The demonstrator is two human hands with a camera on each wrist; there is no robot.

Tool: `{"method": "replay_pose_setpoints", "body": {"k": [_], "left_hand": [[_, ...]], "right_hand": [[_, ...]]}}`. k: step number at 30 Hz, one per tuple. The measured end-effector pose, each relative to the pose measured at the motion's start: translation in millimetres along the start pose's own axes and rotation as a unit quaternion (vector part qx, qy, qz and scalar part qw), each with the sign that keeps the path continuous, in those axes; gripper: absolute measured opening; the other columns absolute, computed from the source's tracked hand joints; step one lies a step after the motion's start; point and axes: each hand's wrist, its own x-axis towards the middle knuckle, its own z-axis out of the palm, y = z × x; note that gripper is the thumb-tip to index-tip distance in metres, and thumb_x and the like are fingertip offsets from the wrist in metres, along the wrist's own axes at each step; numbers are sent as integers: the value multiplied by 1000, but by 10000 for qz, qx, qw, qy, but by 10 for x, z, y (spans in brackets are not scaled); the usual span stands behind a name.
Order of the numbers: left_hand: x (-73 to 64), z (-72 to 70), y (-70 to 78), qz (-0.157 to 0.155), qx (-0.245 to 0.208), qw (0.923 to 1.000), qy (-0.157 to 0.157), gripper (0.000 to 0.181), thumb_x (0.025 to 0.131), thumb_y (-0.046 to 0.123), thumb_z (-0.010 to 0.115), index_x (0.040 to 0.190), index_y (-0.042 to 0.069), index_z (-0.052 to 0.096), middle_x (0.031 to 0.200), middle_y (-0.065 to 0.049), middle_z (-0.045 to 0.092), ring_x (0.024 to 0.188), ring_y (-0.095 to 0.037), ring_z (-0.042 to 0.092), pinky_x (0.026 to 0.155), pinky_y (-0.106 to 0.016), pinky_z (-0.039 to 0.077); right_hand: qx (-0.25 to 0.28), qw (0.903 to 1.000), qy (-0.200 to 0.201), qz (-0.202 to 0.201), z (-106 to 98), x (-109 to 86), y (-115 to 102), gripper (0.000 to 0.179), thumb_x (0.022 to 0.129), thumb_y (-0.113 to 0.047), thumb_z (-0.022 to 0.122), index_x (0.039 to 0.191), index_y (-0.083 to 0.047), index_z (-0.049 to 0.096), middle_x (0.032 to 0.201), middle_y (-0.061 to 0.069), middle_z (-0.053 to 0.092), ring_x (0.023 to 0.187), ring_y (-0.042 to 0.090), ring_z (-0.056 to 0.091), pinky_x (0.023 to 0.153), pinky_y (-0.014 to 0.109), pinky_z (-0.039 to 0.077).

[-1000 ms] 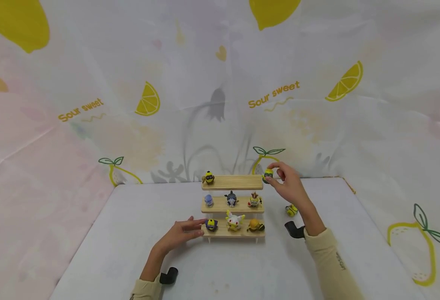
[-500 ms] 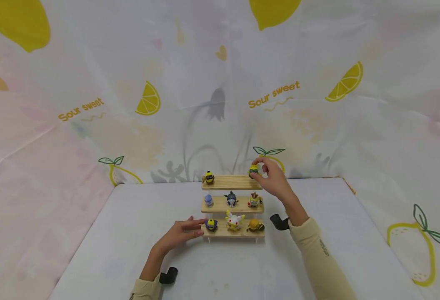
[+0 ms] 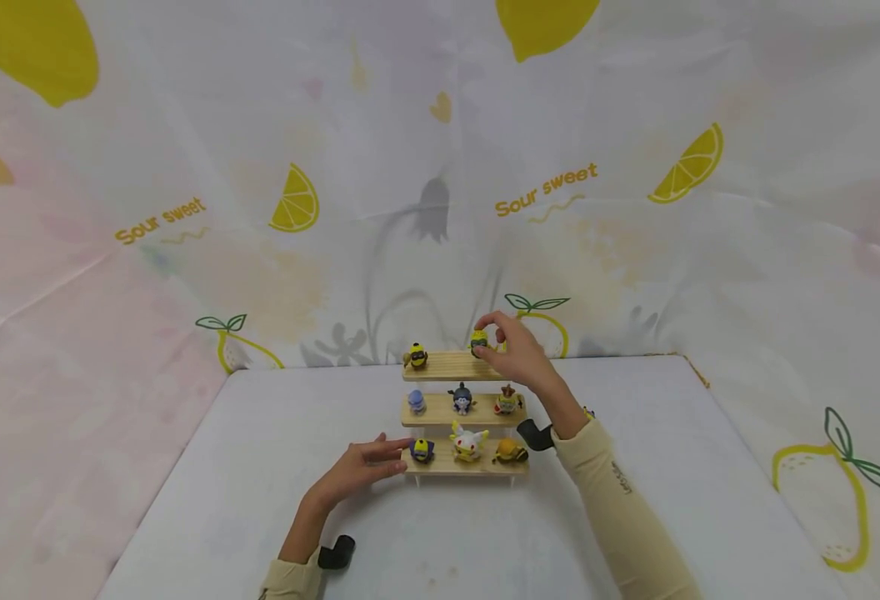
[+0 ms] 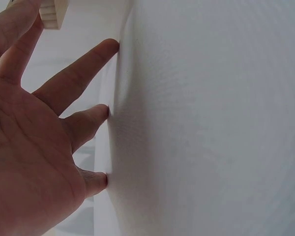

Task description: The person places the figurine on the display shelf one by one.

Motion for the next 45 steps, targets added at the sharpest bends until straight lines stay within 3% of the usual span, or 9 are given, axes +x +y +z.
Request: {"method": "replay_pose_setpoints", "body": {"k": [8,15,21,30,45], "left_hand": [[-5,-1,12,30,7,10000,-22,43,92,40,70,133,30,65,118,-1,70,145,-40,22,102,-73,-16],[-5,5,2,16,10,10000,18,41,91,40,71,131,31,66,117,-2,70,144,-41,23,103,-73,-16],[-9,21,-20,6,-53,10000,-10,41,91,39,71,131,32,66,117,-2,70,144,-40,22,103,-73,-16],[-4,14,-9,69,-63,10000,-14,41,92,38,70,132,31,66,117,-2,70,144,-41,23,102,-74,-17],[10,4,-4,98,30,9999,-7,41,92,39,70,132,30,66,116,-2,71,144,-42,23,101,-74,-16]], "right_hand": [[-392,9989,-221,86,111,70,-91,31,95,-15,68,123,-6,57,91,15,45,66,22,32,60,36,28],[-400,9973,-570,236,230,105,-127,32,97,-17,65,126,-7,55,93,15,43,58,20,33,52,32,30],[-718,9956,-548,264,284,132,-125,33,97,-20,66,126,-10,55,94,14,51,62,21,40,55,33,32],[-382,9964,-708,284,308,136,-132,31,100,-20,62,127,-9,52,85,10,54,49,15,34,49,30,33],[-76,9955,-916,221,247,71,-106,33,101,-16,59,131,-6,48,97,14,58,45,13,36,48,31,36]]}}
